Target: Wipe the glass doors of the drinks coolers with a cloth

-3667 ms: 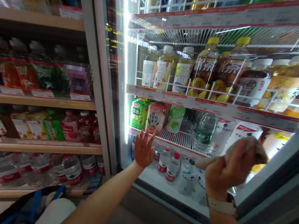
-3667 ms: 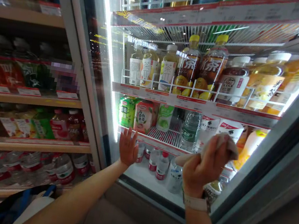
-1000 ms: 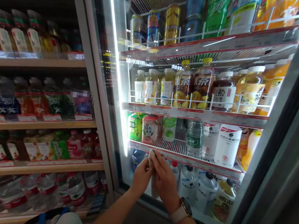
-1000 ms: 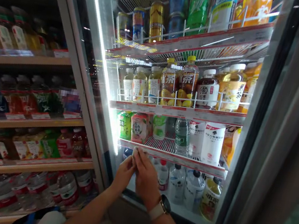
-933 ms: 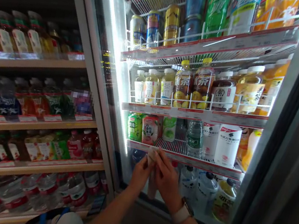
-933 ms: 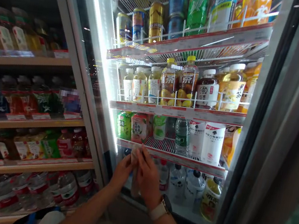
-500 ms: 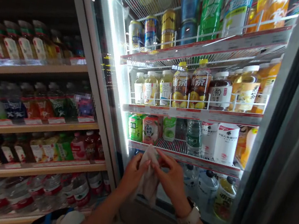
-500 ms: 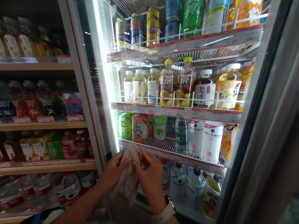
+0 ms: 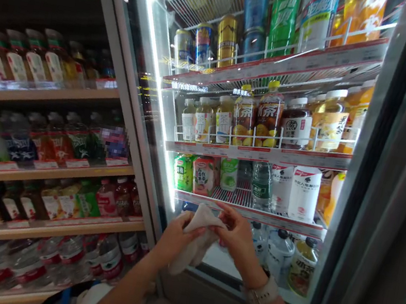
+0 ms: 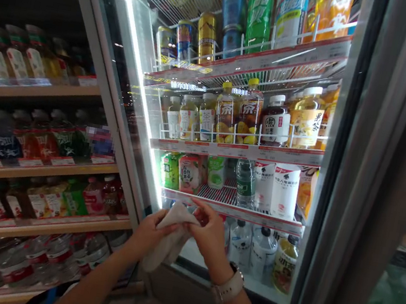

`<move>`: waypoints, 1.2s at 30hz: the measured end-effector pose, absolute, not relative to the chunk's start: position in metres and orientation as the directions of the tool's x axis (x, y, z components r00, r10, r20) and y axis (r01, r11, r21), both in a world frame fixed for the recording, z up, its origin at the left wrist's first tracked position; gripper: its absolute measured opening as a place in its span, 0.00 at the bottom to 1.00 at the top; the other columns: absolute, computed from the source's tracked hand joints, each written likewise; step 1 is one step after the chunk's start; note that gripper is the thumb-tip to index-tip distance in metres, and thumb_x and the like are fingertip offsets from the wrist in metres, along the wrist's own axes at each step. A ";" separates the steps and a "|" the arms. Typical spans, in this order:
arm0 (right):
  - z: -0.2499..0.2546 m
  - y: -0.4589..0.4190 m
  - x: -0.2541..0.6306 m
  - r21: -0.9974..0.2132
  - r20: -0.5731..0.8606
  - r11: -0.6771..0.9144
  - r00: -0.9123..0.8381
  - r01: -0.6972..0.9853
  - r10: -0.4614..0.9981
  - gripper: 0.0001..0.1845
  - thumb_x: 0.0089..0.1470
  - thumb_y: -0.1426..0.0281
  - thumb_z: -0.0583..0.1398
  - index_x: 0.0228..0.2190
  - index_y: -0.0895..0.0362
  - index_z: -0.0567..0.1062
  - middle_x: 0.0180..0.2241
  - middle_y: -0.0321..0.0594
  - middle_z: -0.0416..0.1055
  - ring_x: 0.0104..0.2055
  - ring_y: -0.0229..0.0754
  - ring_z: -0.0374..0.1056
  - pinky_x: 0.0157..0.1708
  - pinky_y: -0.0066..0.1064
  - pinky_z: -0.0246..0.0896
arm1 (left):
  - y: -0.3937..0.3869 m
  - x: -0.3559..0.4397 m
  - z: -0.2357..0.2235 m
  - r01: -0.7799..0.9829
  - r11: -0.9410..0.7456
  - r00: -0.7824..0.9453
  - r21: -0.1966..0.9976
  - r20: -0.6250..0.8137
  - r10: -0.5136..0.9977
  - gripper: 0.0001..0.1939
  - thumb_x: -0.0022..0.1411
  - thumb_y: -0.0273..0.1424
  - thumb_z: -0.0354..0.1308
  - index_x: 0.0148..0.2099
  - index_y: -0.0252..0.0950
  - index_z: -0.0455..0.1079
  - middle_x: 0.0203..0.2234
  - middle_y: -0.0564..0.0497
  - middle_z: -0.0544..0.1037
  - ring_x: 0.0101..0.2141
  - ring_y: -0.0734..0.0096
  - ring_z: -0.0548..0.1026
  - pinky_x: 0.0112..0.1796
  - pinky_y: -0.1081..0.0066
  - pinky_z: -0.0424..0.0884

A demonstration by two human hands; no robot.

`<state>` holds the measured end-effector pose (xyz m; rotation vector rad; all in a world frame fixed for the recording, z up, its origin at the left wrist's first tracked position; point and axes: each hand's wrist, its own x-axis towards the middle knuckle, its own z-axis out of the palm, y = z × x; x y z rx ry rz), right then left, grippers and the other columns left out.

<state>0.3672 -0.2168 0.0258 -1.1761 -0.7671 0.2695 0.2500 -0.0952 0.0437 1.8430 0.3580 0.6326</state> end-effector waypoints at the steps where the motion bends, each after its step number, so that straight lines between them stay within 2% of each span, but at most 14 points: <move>1: 0.023 -0.215 0.368 -0.893 0.408 0.402 0.740 0.202 0.535 0.29 0.37 0.71 0.65 0.46 0.55 0.78 0.30 0.34 0.69 0.29 0.36 0.66 0.27 0.27 0.66 | -0.098 0.249 0.044 -0.066 -0.269 0.843 0.961 0.198 0.499 0.22 0.45 0.46 0.69 0.37 0.36 0.74 0.29 0.52 0.77 0.31 0.68 0.72 0.34 0.71 0.67; 5: 0.012 -0.207 0.367 -0.872 0.462 0.393 0.758 0.292 0.461 0.32 0.42 0.68 0.65 0.52 0.52 0.74 0.41 0.41 0.74 0.38 0.41 0.71 0.34 0.31 0.71 | -0.109 0.243 0.039 -0.076 0.127 0.905 0.989 0.015 0.424 0.33 0.43 0.46 0.72 0.50 0.37 0.71 0.35 0.47 0.80 0.34 0.63 0.78 0.37 0.66 0.72; 9: 0.005 -0.207 0.364 -0.874 0.484 0.283 0.652 0.395 0.583 0.27 0.51 0.65 0.61 0.54 0.54 0.72 0.34 0.39 0.75 0.31 0.40 0.71 0.29 0.32 0.71 | -0.103 0.234 0.030 -0.072 0.228 0.882 0.971 -0.045 0.470 0.33 0.42 0.45 0.72 0.50 0.39 0.71 0.34 0.47 0.80 0.34 0.59 0.79 0.36 0.64 0.74; 12: 0.003 -0.211 0.363 -0.649 0.729 0.131 0.564 0.749 0.388 0.22 0.56 0.69 0.57 0.53 0.52 0.73 0.40 0.43 0.75 0.40 0.45 0.72 0.40 0.39 0.72 | -0.076 0.228 0.029 -0.095 0.157 0.782 0.983 -0.023 0.623 0.29 0.42 0.48 0.71 0.44 0.37 0.73 0.30 0.47 0.80 0.33 0.58 0.79 0.35 0.63 0.75; 15: 0.000 -0.212 0.362 -0.315 0.903 -0.023 0.307 0.949 0.301 0.21 0.57 0.74 0.54 0.50 0.50 0.74 0.45 0.44 0.74 0.47 0.46 0.70 0.47 0.40 0.69 | -0.032 0.227 0.043 -0.215 -0.131 0.438 0.968 0.216 0.873 0.28 0.45 0.52 0.67 0.39 0.33 0.73 0.28 0.46 0.79 0.33 0.56 0.79 0.36 0.59 0.76; 16: -0.001 -0.211 0.361 -0.235 0.924 -0.042 0.237 0.971 0.300 0.21 0.57 0.76 0.54 0.49 0.50 0.75 0.45 0.44 0.74 0.47 0.46 0.70 0.47 0.39 0.69 | -0.015 0.229 0.051 -0.244 -0.310 0.232 0.919 0.366 0.901 0.28 0.48 0.53 0.63 0.39 0.33 0.73 0.30 0.45 0.79 0.35 0.54 0.79 0.38 0.57 0.76; 18: -0.004 -0.207 0.358 -0.134 0.943 -0.047 0.142 0.990 0.301 0.23 0.56 0.79 0.54 0.49 0.50 0.75 0.45 0.43 0.74 0.47 0.44 0.70 0.45 0.37 0.69 | 0.014 0.237 0.068 -0.246 -0.448 0.064 0.860 0.475 0.877 0.27 0.54 0.52 0.59 0.47 0.36 0.72 0.45 0.45 0.77 0.50 0.55 0.74 0.51 0.57 0.70; 20: -0.006 -0.201 0.355 -0.084 0.950 -0.037 0.091 0.996 0.300 0.25 0.54 0.81 0.53 0.49 0.49 0.75 0.45 0.42 0.74 0.47 0.45 0.70 0.45 0.37 0.69 | 0.038 0.251 0.080 -0.133 -0.708 -0.062 0.693 0.707 0.704 0.25 0.61 0.47 0.55 0.55 0.39 0.69 0.58 0.45 0.69 0.60 0.58 0.64 0.61 0.61 0.58; 22: -0.009 -0.195 0.354 -0.054 0.951 -0.028 0.060 0.998 0.304 0.26 0.53 0.82 0.53 0.49 0.49 0.75 0.45 0.42 0.74 0.47 0.45 0.70 0.45 0.38 0.70 | 0.054 0.268 0.082 0.037 -0.909 0.040 0.414 0.909 0.415 0.27 0.67 0.44 0.49 0.65 0.42 0.59 0.66 0.45 0.58 0.66 0.61 0.54 0.64 0.60 0.51; 25: -0.011 -0.189 0.358 -0.046 0.948 -0.040 0.056 0.998 0.313 0.25 0.54 0.81 0.52 0.48 0.50 0.75 0.46 0.42 0.74 0.48 0.45 0.70 0.44 0.38 0.70 | 0.073 0.286 0.070 0.122 -0.980 0.256 0.158 0.949 0.185 0.34 0.68 0.43 0.47 0.71 0.43 0.42 0.70 0.44 0.47 0.69 0.60 0.42 0.64 0.53 0.48; 27: -0.012 -0.187 0.364 -0.045 0.948 -0.058 0.061 0.997 0.312 0.23 0.54 0.81 0.52 0.47 0.50 0.75 0.47 0.43 0.74 0.49 0.46 0.71 0.45 0.39 0.71 | 0.087 0.287 0.062 0.184 -0.983 0.354 -0.012 0.934 0.055 0.34 0.69 0.40 0.45 0.72 0.39 0.38 0.70 0.41 0.44 0.69 0.59 0.38 0.64 0.50 0.47; 30: -0.016 -0.184 0.373 -0.035 0.950 -0.083 0.059 0.996 0.308 0.21 0.56 0.79 0.53 0.47 0.51 0.75 0.47 0.44 0.74 0.49 0.46 0.71 0.46 0.39 0.71 | 0.111 0.275 0.062 0.227 -0.939 0.506 -0.257 0.855 -0.111 0.30 0.69 0.37 0.44 0.70 0.39 0.46 0.68 0.40 0.52 0.68 0.60 0.43 0.64 0.50 0.46; 33: -0.021 -0.181 0.378 -0.010 0.953 -0.100 0.040 0.995 0.301 0.21 0.56 0.78 0.52 0.47 0.51 0.75 0.48 0.44 0.74 0.50 0.47 0.72 0.46 0.39 0.72 | 0.133 0.266 0.068 0.209 -0.916 0.579 -0.344 0.798 -0.167 0.24 0.66 0.39 0.51 0.63 0.44 0.62 0.64 0.44 0.63 0.67 0.59 0.51 0.64 0.51 0.45; 36: -0.022 -0.178 0.377 0.044 0.954 -0.101 -0.012 0.994 0.298 0.22 0.56 0.78 0.52 0.47 0.50 0.75 0.50 0.43 0.73 0.53 0.46 0.71 0.48 0.39 0.71 | 0.148 0.271 0.066 0.251 -0.862 0.613 -0.441 0.762 -0.212 0.20 0.65 0.39 0.52 0.58 0.44 0.68 0.64 0.44 0.63 0.67 0.56 0.51 0.63 0.49 0.48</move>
